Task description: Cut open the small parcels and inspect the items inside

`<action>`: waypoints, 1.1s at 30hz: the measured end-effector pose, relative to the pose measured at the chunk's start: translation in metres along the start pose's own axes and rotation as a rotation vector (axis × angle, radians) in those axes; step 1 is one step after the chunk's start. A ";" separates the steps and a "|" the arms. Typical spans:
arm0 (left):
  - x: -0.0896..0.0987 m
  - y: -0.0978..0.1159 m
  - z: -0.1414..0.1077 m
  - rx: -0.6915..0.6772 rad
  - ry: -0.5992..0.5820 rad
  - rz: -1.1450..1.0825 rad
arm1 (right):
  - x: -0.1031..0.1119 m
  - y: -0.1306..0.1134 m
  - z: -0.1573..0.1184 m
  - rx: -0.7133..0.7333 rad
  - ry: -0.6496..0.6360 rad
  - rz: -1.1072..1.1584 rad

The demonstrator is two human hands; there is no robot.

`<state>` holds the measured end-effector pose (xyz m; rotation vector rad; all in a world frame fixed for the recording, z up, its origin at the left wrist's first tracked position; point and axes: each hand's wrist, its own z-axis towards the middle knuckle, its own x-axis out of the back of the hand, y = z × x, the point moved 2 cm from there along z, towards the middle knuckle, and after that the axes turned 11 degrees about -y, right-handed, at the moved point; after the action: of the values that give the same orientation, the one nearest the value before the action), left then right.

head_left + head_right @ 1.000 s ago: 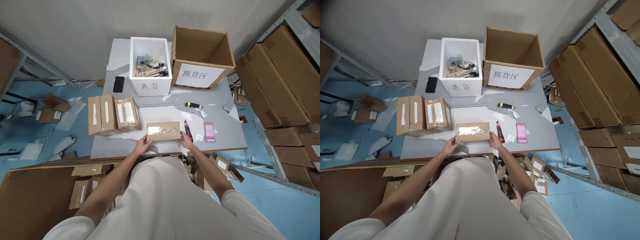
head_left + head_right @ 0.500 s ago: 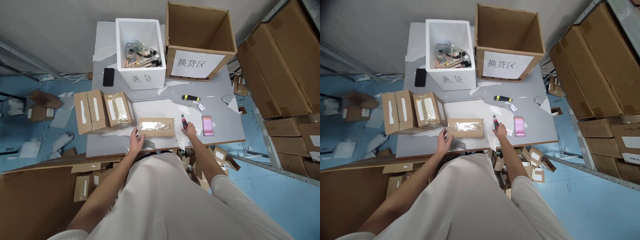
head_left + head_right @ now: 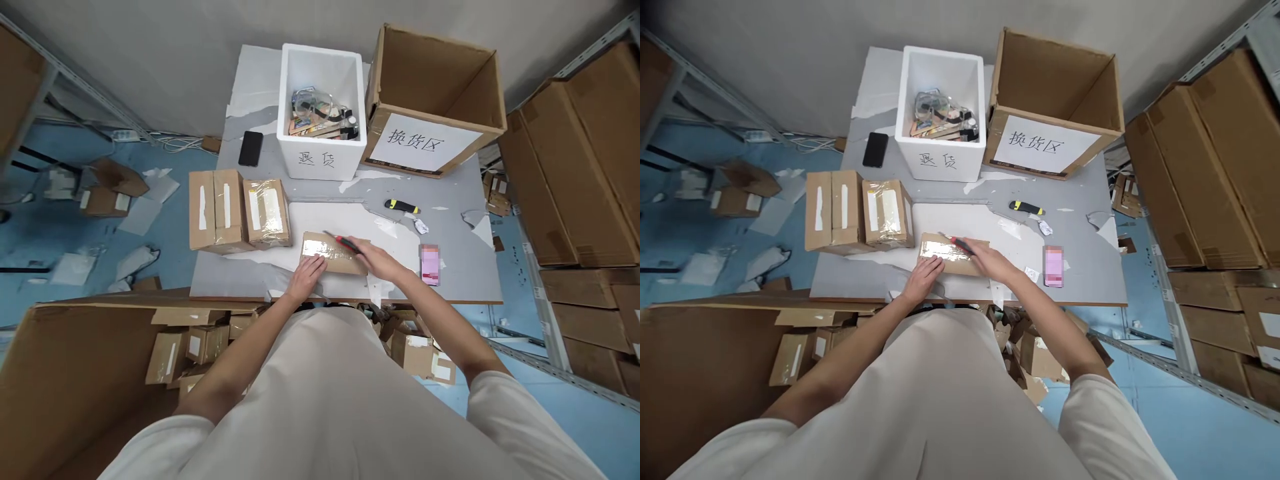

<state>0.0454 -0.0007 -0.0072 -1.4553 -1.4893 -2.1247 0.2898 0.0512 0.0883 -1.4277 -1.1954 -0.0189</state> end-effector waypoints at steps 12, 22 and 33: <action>-0.008 -0.006 -0.001 -0.130 0.147 0.194 | -0.017 -0.040 0.051 -0.017 -0.421 -0.651; -0.007 -0.009 -0.001 -0.120 0.128 0.251 | -0.006 -0.059 0.043 -0.161 -0.491 -0.823; -0.006 -0.007 -0.001 -0.008 0.057 0.210 | 0.047 -0.025 -0.048 -0.443 -0.575 -0.912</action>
<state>0.0438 -0.0001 -0.0157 -1.4691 -1.2491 -2.0307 0.3249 0.0393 0.1498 -1.1540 -2.3575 -0.5642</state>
